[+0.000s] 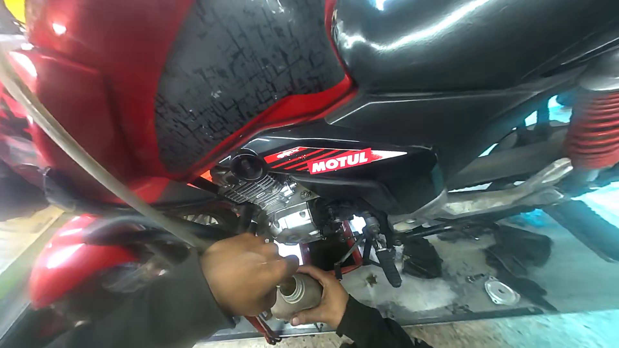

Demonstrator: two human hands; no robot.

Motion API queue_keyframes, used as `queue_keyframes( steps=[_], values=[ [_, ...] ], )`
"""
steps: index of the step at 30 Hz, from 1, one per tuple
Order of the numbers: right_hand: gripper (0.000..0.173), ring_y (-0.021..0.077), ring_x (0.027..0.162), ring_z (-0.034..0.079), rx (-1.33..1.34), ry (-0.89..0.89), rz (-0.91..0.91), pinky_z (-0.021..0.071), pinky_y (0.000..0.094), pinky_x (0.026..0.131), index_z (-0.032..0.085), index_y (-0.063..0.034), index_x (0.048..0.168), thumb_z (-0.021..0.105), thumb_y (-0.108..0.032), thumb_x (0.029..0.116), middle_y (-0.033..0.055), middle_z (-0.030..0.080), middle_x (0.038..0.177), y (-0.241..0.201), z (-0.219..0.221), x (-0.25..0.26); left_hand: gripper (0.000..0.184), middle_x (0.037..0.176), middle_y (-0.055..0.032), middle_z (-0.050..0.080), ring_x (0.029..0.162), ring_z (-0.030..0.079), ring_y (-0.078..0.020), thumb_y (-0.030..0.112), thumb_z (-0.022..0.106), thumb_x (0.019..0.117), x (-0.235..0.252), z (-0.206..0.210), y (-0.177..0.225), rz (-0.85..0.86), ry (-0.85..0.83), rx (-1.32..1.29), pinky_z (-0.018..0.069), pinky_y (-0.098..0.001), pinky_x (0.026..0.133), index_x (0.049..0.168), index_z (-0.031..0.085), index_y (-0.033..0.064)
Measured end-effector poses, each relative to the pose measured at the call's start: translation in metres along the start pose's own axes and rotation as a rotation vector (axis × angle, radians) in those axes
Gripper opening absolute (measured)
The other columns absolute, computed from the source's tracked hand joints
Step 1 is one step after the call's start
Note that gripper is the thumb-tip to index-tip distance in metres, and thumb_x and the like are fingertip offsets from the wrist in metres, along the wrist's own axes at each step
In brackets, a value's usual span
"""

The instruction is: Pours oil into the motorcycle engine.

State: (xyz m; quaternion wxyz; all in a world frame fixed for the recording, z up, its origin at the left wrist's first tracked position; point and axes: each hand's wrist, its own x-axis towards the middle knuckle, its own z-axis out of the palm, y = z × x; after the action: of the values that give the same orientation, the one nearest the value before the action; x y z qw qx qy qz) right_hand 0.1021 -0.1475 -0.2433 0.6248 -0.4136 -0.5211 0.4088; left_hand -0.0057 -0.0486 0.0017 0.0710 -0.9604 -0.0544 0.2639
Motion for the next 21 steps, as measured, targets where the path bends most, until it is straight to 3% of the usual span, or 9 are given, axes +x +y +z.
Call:
queue_keyframes(
  steps=[21],
  values=[
    [0.082, 0.0057, 0.117, 0.064, 0.022, -0.005, -0.013, 0.0516, 0.0249, 0.105, 0.063, -0.0009, 0.13, 0.099, -0.018, 0.0585, 0.0068, 0.07, 0.124, 0.001, 0.0008, 0.0021, 0.019, 0.073, -0.0051, 0.063, 0.07, 0.066, -0.0278, 0.024, 0.064, 0.0915, 0.0028, -0.0089, 0.0003, -0.018, -0.118, -0.02, 0.0524, -0.0488, 0.063, 0.11, 0.065, 0.0201]
  ],
)
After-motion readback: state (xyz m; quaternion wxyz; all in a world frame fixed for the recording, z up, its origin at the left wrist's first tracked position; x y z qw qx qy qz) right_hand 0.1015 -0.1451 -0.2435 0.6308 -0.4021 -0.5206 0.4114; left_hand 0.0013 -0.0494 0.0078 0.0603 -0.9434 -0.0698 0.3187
